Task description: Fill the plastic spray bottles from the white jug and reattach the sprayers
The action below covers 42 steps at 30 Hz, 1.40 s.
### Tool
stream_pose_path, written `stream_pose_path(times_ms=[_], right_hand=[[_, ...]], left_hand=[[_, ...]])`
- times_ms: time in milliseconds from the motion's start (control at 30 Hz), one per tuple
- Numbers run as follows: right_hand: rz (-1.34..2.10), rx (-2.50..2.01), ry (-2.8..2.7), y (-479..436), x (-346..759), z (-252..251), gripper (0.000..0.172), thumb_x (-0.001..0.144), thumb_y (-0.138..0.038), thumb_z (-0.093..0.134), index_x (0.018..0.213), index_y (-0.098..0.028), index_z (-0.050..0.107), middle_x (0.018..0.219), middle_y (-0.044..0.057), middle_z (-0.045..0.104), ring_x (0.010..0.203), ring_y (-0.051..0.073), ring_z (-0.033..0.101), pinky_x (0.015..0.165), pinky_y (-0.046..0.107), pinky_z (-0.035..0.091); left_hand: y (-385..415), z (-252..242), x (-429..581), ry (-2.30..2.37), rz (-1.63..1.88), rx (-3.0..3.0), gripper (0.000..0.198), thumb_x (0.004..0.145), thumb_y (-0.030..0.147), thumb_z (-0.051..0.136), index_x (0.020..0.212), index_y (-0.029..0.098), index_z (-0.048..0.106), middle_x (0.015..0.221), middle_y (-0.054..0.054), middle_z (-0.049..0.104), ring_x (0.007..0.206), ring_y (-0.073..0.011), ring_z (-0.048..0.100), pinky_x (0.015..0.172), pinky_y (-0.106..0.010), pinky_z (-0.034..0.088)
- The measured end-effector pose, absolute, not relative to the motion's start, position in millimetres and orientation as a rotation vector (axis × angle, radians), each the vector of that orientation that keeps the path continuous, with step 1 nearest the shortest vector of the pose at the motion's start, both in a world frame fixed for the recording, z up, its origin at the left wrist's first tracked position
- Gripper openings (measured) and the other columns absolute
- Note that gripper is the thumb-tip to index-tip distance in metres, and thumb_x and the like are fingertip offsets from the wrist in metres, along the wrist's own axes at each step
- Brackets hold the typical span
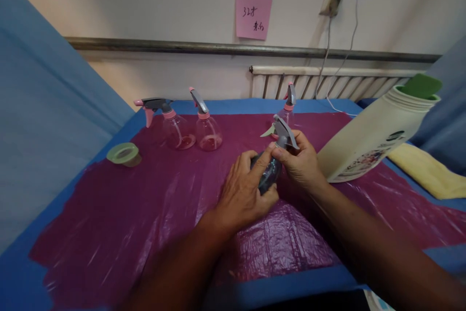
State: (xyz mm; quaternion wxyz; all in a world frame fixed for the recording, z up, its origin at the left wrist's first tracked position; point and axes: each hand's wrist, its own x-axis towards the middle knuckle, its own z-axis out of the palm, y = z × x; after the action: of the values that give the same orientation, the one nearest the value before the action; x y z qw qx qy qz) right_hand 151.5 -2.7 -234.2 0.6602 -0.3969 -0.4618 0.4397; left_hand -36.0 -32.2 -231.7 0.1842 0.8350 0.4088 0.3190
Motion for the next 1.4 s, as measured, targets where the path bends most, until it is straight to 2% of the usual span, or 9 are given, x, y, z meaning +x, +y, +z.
stream_pose_path(times_ms=[100,200,333,500,700,900,1000,1167,1400], right_hand=[[0.993,-0.896,-1.064,-3,153,-235,0.05,0.073,-0.055,0.103,0.102,-0.031,0.07,0.095,-0.003,0.076,0.082,0.018,0.066,0.079,0.032,0.059],[1.049,-0.829,-1.104,-6,156,-233,0.043,0.087,-0.065,0.09,0.108,-0.031,0.073,0.101,0.0,0.078,0.092,0.022,0.071,0.09,0.037,0.061],[1.118,-0.779,-1.14,-10,160,-227,0.038,0.09,-0.061,0.087,0.112,-0.032,0.075,0.107,0.002,0.081,0.104,0.027,0.076,0.104,0.044,0.06],[1.131,-0.805,-1.104,-8,163,-226,0.037,0.082,-0.051,0.098,0.104,-0.031,0.075,0.096,0.0,0.08,0.091,0.022,0.075,0.096,0.039,0.062],[1.159,-0.748,-1.084,2,161,-231,0.056,0.071,-0.048,0.106,0.111,-0.032,0.072,0.099,-0.002,0.079,0.088,0.018,0.072,0.086,0.033,0.062],[1.159,-0.761,-1.057,3,155,-234,0.057,0.065,-0.045,0.109,0.104,-0.031,0.071,0.091,-0.005,0.075,0.078,0.015,0.066,0.077,0.029,0.059],[1.141,-0.784,-1.096,-1,157,-233,0.053,0.069,-0.049,0.107,0.103,-0.03,0.072,0.091,-0.004,0.075,0.081,0.017,0.068,0.081,0.032,0.06],[1.129,-0.723,-1.122,-9,160,-222,0.036,0.093,-0.055,0.088,0.115,-0.03,0.075,0.118,0.005,0.083,0.107,0.024,0.076,0.103,0.041,0.06],[1.181,-0.751,-1.111,-5,167,-220,0.049,0.083,-0.048,0.099,0.12,-0.032,0.071,0.113,0.004,0.086,0.109,0.026,0.08,0.105,0.047,0.063]], left_hand=[[-32,-230,-36,1.157,0.915,2.328,0.104,0.091,0.027,0.071,0.179,0.05,0.02,0.14,-0.007,0.051,0.125,-0.0305,0.06,0.11,-0.054,0.055],[-33,-228,-37,1.155,0.925,2.289,0.103,0.092,0.027,0.071,0.179,0.05,0.021,0.143,-0.007,0.051,0.128,-0.0304,0.06,0.112,-0.054,0.055],[-34,-225,-38,1.137,0.926,2.268,0.102,0.092,0.028,0.071,0.18,0.049,0.023,0.145,-0.007,0.05,0.132,-0.0309,0.059,0.116,-0.055,0.054],[-33,-226,-39,1.12,0.963,2.261,0.105,0.091,0.027,0.071,0.18,0.05,0.02,0.142,-0.006,0.051,0.128,-0.0288,0.06,0.113,-0.052,0.056],[-33,-228,-38,1.128,0.942,2.305,0.106,0.091,0.026,0.071,0.18,0.051,0.018,0.141,-0.007,0.05,0.128,-0.0299,0.059,0.113,-0.055,0.055],[-32,-230,-39,1.135,0.925,2.311,0.104,0.091,0.027,0.071,0.18,0.049,0.021,0.142,-0.007,0.05,0.129,-0.0303,0.058,0.114,-0.055,0.054],[-31,-230,-40,1.145,0.925,2.308,0.103,0.091,0.026,0.071,0.18,0.048,0.023,0.143,-0.007,0.051,0.129,-0.0302,0.059,0.115,-0.055,0.054],[-31,-227,-41,1.126,0.943,2.298,0.101,0.092,0.026,0.07,0.179,0.048,0.024,0.144,-0.007,0.051,0.129,-0.0297,0.06,0.114,-0.054,0.054],[-31,-227,-41,1.135,0.909,2.32,0.103,0.09,0.025,0.072,0.179,0.048,0.025,0.143,-0.007,0.053,0.127,-0.0292,0.06,0.114,-0.053,0.054]])
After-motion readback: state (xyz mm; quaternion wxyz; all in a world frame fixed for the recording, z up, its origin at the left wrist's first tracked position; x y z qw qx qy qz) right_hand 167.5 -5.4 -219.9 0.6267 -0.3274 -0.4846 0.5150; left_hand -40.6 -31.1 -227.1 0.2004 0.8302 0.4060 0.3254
